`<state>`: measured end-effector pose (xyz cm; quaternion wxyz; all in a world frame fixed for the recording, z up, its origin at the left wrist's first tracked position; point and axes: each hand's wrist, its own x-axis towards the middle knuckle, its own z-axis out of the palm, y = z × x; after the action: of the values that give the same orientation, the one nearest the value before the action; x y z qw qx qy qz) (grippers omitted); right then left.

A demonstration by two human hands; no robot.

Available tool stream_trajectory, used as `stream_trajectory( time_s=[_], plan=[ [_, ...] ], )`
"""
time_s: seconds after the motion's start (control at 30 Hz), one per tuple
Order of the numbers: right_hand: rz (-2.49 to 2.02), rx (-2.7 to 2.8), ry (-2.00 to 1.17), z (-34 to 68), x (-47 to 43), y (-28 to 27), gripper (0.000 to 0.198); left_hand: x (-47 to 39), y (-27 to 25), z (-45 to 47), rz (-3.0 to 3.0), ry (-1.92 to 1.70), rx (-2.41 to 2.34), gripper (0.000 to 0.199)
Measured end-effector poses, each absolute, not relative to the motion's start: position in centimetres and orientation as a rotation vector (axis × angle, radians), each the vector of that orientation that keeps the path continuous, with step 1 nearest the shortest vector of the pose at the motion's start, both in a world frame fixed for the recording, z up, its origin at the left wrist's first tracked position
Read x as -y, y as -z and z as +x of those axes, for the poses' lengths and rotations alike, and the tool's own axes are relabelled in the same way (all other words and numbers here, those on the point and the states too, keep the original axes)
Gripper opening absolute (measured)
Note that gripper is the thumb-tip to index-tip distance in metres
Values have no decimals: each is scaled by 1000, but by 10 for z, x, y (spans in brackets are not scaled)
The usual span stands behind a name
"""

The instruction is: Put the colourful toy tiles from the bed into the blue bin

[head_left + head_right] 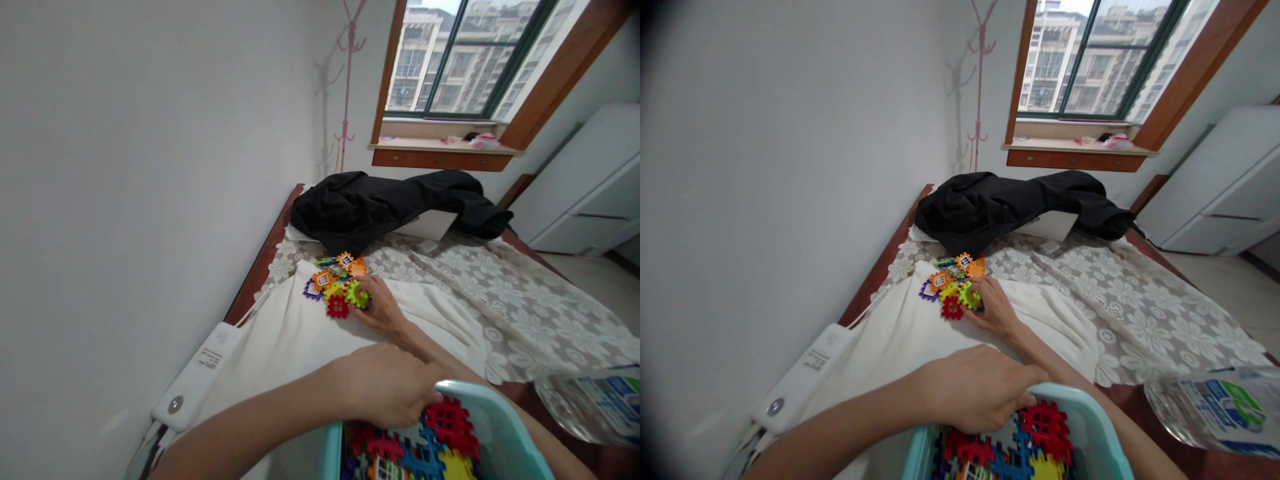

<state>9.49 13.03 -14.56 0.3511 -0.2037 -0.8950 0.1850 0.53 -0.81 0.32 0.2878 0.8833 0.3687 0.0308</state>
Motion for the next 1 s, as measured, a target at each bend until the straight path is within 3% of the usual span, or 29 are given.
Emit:
stream_trajectory(
  time_s=[0.23, 0.63, 0.83, 1.0],
  plan=[
    [-376, 2553, -461, 82, -115, 146, 31, 8, -2, 5, 2392, -126, -966, 36],
    [-354, 2453, -517, 85, -124, 152, 31, 8, -3, 5, 2363, -93, -986, 36],
    [-709, 1909, -576, 96, -160, 153, 28, 8, -2, 5, 2327, -39, -988, 38],
    [-794, 1917, -609, 96, -181, 158, 28, 7, -2, 4, 2313, -51, -965, 40]
  ],
)
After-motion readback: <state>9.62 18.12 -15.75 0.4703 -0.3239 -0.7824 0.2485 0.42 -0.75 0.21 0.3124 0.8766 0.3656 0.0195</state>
